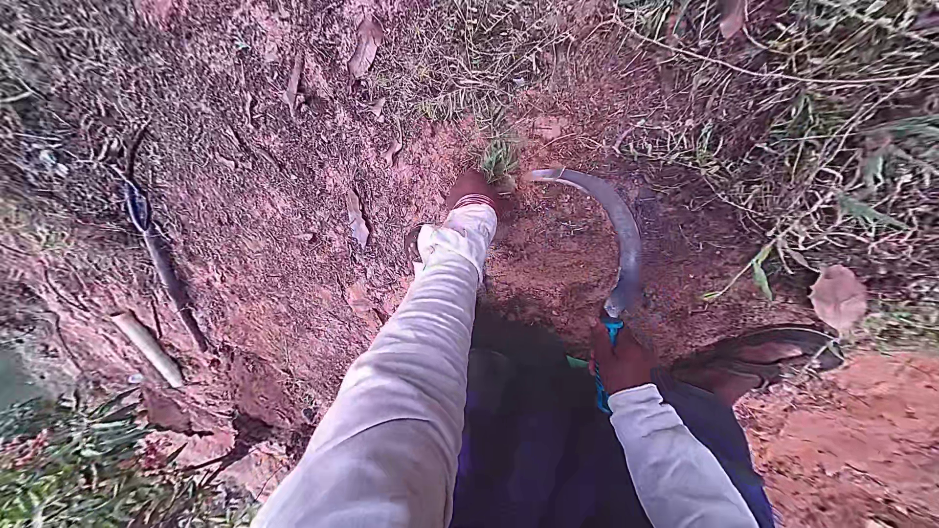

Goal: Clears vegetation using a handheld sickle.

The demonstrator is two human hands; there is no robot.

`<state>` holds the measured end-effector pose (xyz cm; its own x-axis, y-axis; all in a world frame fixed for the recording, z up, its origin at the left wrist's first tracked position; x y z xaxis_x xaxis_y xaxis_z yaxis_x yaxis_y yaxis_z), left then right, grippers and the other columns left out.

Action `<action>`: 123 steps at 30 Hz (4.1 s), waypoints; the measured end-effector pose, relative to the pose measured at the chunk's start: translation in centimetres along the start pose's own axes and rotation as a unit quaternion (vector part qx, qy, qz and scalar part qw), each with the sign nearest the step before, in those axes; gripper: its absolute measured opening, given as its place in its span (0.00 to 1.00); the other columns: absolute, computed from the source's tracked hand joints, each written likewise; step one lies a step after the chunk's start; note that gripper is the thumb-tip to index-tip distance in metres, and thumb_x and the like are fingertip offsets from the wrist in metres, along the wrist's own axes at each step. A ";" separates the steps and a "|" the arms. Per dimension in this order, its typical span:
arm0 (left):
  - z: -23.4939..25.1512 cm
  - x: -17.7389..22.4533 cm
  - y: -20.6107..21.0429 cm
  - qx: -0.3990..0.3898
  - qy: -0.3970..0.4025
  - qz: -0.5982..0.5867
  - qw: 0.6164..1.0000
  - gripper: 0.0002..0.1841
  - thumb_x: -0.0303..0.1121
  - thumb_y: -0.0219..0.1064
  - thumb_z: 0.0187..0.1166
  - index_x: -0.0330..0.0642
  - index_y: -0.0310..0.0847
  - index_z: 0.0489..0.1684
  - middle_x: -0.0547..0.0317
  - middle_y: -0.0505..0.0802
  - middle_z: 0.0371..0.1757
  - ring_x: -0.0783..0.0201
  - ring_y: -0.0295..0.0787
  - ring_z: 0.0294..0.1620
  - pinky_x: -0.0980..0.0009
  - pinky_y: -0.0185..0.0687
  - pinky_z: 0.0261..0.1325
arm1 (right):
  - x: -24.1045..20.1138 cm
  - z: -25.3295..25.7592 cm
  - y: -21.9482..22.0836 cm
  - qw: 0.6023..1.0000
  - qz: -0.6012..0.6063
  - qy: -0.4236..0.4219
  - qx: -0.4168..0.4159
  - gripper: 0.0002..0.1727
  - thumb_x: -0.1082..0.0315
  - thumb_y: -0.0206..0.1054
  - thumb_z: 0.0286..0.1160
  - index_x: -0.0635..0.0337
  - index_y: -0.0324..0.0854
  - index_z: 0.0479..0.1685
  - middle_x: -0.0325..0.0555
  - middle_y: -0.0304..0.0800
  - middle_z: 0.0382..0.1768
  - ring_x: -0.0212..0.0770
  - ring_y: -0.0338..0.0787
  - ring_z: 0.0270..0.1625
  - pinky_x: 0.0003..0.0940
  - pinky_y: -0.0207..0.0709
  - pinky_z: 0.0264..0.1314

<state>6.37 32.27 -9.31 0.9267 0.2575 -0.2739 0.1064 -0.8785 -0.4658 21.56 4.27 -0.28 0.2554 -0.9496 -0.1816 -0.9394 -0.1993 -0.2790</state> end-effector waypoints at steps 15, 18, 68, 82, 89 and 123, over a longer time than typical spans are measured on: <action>0.8 0.9 -0.2 0.021 -0.014 -0.016 1.000 0.25 0.40 0.66 0.83 0.31 0.78 0.74 0.35 0.84 0.75 0.41 0.80 0.80 0.38 0.75 0.77 | -6.5 6.7 4.4 0.974 -0.140 0.027 -0.175 0.38 0.43 0.46 0.93 0.71 0.63 0.83 0.70 0.84 0.68 0.62 0.84 0.74 0.56 0.71 0.77; 0.5 1.4 0.0 0.001 0.028 0.088 0.996 0.24 0.40 0.67 0.83 0.31 0.80 0.70 0.33 0.84 0.76 0.37 0.79 0.80 0.34 0.73 0.76 | -6.7 2.6 4.6 0.980 -0.095 0.059 -0.164 0.37 0.43 0.47 0.93 0.71 0.66 0.80 0.69 0.87 0.62 0.62 0.88 0.66 0.56 0.76 0.70; 13.9 5.4 -14.6 0.202 0.167 -0.117 0.958 0.55 0.57 0.81 0.65 0.45 0.55 0.95 0.39 0.48 0.98 0.42 0.34 0.99 0.38 0.28 0.95 | -31.5 17.8 9.9 0.990 -0.109 -0.052 -0.079 0.31 0.50 0.48 0.95 0.73 0.73 0.74 0.72 0.84 0.63 0.64 0.87 0.64 0.60 0.75 0.70; 12.9 2.2 -21.8 0.100 0.260 0.050 0.959 0.38 0.23 0.66 0.79 0.29 0.51 0.91 0.26 0.77 0.81 0.30 0.73 0.83 0.34 0.67 0.81 | -18.9 1.1 8.1 1.000 0.017 -0.005 -0.009 0.29 0.54 0.51 0.95 0.80 0.73 0.66 0.52 0.84 0.25 0.42 0.85 0.22 0.41 0.83 0.32; 11.4 -14.5 -28.1 0.342 0.140 -0.527 0.765 0.34 0.37 0.70 0.84 0.26 0.62 0.83 0.41 0.84 0.72 0.66 0.83 0.71 0.73 0.75 0.76 | -18.8 2.0 3.4 0.953 -0.112 -0.228 0.165 0.33 0.55 0.57 0.84 0.86 0.75 0.63 0.74 0.89 0.35 0.71 0.92 0.35 0.67 0.81 0.39; -19.9 -19.1 1.2 0.111 -0.232 -0.783 0.567 0.24 0.32 0.68 0.85 0.23 0.71 0.73 0.35 0.88 0.65 0.57 0.87 0.64 0.60 0.81 0.71 | -34.2 -0.9 7.8 0.816 -0.558 -0.082 -0.126 0.39 0.67 0.54 0.88 0.60 0.40 0.96 0.68 0.70 0.82 0.66 0.75 0.81 0.64 0.67 0.79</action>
<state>-4.03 18.25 12.11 -0.4406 0.7751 0.4529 0.5719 0.6312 -0.5239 5.26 34.92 4.59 0.9920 -0.1006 -0.0760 -0.1117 -0.9810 -0.1588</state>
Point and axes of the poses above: each hand's wrist, its own z-axis towards the middle knuckle, its own y-axis out of the palm, x = y × z, the point moved 5 cm from there along z, towards the middle knuckle
